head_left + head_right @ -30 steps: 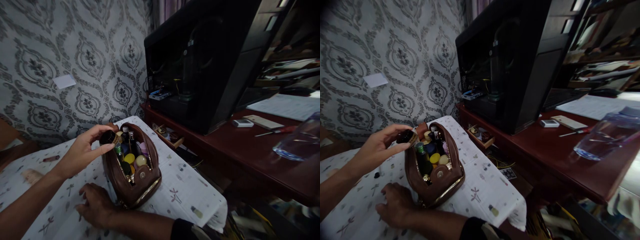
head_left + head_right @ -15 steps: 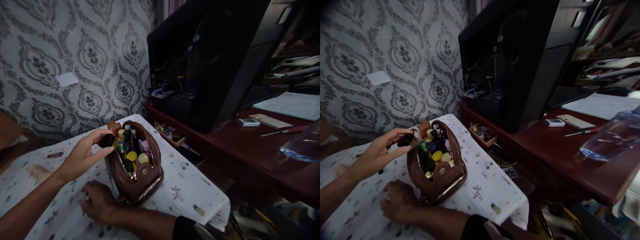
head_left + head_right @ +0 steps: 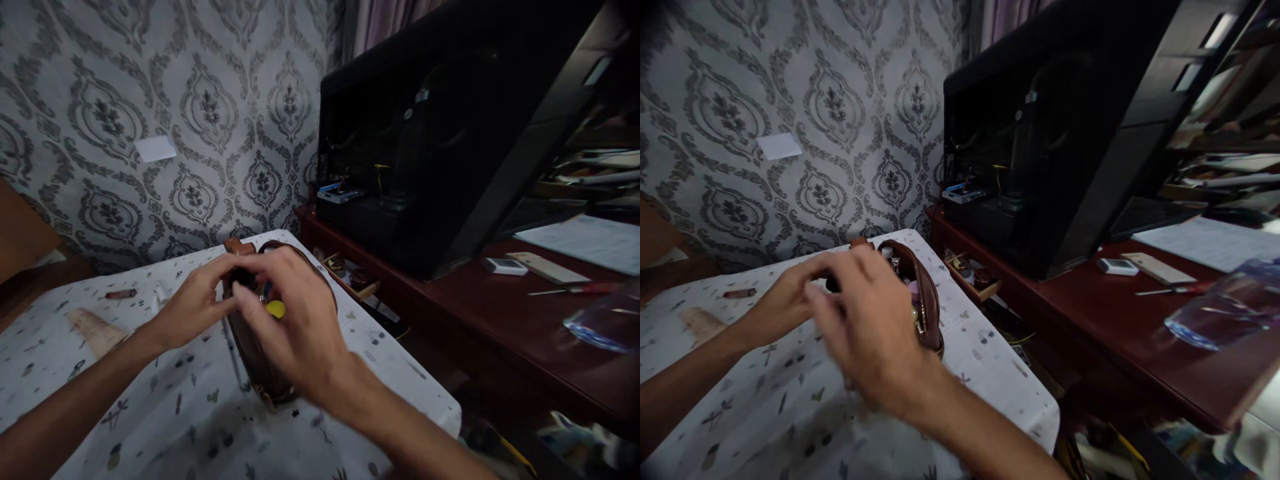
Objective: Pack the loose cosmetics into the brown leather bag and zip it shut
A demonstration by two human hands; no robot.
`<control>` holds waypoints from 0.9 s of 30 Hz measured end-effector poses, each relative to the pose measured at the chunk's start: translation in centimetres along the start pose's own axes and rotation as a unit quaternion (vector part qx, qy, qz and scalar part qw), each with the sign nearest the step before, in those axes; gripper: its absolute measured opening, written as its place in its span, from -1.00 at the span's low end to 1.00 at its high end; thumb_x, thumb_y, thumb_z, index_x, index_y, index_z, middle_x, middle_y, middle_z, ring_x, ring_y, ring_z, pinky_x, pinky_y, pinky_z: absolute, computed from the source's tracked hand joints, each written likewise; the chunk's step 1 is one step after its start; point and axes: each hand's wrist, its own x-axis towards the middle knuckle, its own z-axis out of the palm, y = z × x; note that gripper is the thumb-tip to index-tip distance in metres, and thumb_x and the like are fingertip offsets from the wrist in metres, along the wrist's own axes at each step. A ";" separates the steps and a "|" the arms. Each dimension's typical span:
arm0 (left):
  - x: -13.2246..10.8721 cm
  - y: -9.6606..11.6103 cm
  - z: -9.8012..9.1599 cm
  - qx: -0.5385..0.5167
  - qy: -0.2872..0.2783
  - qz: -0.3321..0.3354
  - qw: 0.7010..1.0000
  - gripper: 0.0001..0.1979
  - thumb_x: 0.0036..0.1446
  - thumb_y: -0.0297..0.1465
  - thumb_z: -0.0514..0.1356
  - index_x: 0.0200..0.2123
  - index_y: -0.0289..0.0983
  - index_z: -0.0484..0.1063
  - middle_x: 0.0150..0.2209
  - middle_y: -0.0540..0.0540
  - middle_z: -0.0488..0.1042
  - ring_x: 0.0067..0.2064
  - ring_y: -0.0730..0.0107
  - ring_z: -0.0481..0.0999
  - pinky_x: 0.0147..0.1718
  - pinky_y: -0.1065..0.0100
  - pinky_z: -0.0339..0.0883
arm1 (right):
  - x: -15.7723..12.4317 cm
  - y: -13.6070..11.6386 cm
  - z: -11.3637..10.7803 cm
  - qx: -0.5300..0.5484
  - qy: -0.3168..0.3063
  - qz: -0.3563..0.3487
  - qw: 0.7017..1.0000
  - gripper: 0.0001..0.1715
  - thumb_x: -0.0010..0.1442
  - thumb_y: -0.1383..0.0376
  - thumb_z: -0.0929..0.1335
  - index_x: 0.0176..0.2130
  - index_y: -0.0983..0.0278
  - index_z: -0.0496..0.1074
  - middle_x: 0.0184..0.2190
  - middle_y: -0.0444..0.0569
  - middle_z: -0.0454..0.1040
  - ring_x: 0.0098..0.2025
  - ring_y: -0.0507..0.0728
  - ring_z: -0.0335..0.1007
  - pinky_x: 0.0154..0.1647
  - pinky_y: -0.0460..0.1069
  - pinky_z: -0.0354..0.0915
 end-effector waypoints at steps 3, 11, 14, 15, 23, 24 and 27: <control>0.2 0.7 0.3 -0.009 0.005 0.017 1.000 -0.64 0.23 -0.20 0.23 0.05 -0.16 0.40 0.05 -0.09 0.52 0.09 0.16 0.52 0.07 0.22 0.40 | 1.6 1.6 -1.2 -0.064 -0.084 0.072 0.992 -0.68 0.29 0.22 0.39 0.01 0.26 0.44 -0.11 -0.01 0.50 -0.06 0.15 0.44 -0.14 0.00 0.36; 1.1 1.5 1.6 0.007 0.035 0.023 0.999 -0.39 0.09 -0.40 0.26 0.19 -0.17 0.14 0.12 -0.16 0.47 0.10 0.12 0.53 0.02 0.15 0.44 | 3.6 2.1 -1.8 -0.139 -0.169 0.078 0.973 -0.61 0.12 0.29 0.52 -0.05 0.29 0.50 -0.17 -0.07 0.54 -0.18 0.09 0.46 -0.20 -0.05 0.26; 1.5 1.3 2.2 -0.028 0.036 0.026 0.999 -0.35 0.08 -0.39 0.28 0.21 -0.18 0.10 0.12 -0.18 0.46 0.11 0.14 0.52 0.05 0.15 0.41 | 4.0 2.4 -2.5 -0.161 -0.184 0.086 0.966 -0.78 0.13 0.29 0.49 -0.19 0.31 0.53 -0.34 -0.11 0.53 -0.32 0.06 0.44 -0.32 -0.08 0.22; 1.6 1.3 2.3 -0.042 0.035 0.024 0.998 -0.34 0.10 -0.37 0.28 0.22 -0.19 0.08 0.10 -0.19 0.47 0.10 0.15 0.52 0.05 0.15 0.40 | 4.1 2.6 -2.7 -0.162 -0.186 0.095 0.964 -0.83 0.14 0.28 0.47 -0.23 0.31 0.53 -0.39 -0.13 0.52 -0.36 0.04 0.42 -0.35 -0.09 0.20; 1.2 -0.2 1.8 0.056 -0.084 0.048 0.994 -0.65 0.37 -0.15 0.07 0.07 -0.19 0.40 0.06 -0.17 0.51 0.11 0.09 0.47 0.12 0.06 0.30 | 3.8 4.5 -4.7 -0.175 -0.161 0.097 0.966 -0.82 0.14 0.28 0.46 -0.22 0.32 0.55 -0.39 -0.12 0.54 -0.40 0.04 0.43 -0.40 -0.10 0.24; 1.1 -0.4 1.7 0.074 -0.107 0.068 0.989 -0.67 0.40 -0.16 0.01 -0.03 -0.19 0.48 0.04 -0.15 0.53 0.11 0.11 0.47 0.17 0.05 0.24 | 3.8 4.8 -4.7 -0.180 -0.169 0.089 0.965 -0.80 0.14 0.29 0.46 -0.20 0.32 0.55 -0.36 -0.10 0.54 -0.38 0.04 0.44 -0.39 -0.09 0.26; 0.7 -1.0 1.7 0.096 -0.125 0.090 0.983 -0.58 0.45 -0.20 -0.07 -0.17 -0.19 0.56 0.05 -0.12 0.54 0.14 0.16 0.46 0.28 0.04 0.10 | 3.6 5.7 -4.3 -0.201 -0.216 0.065 0.953 -0.76 0.15 0.30 0.47 -0.14 0.32 0.54 -0.30 -0.08 0.52 -0.35 0.03 0.44 -0.34 -0.09 0.28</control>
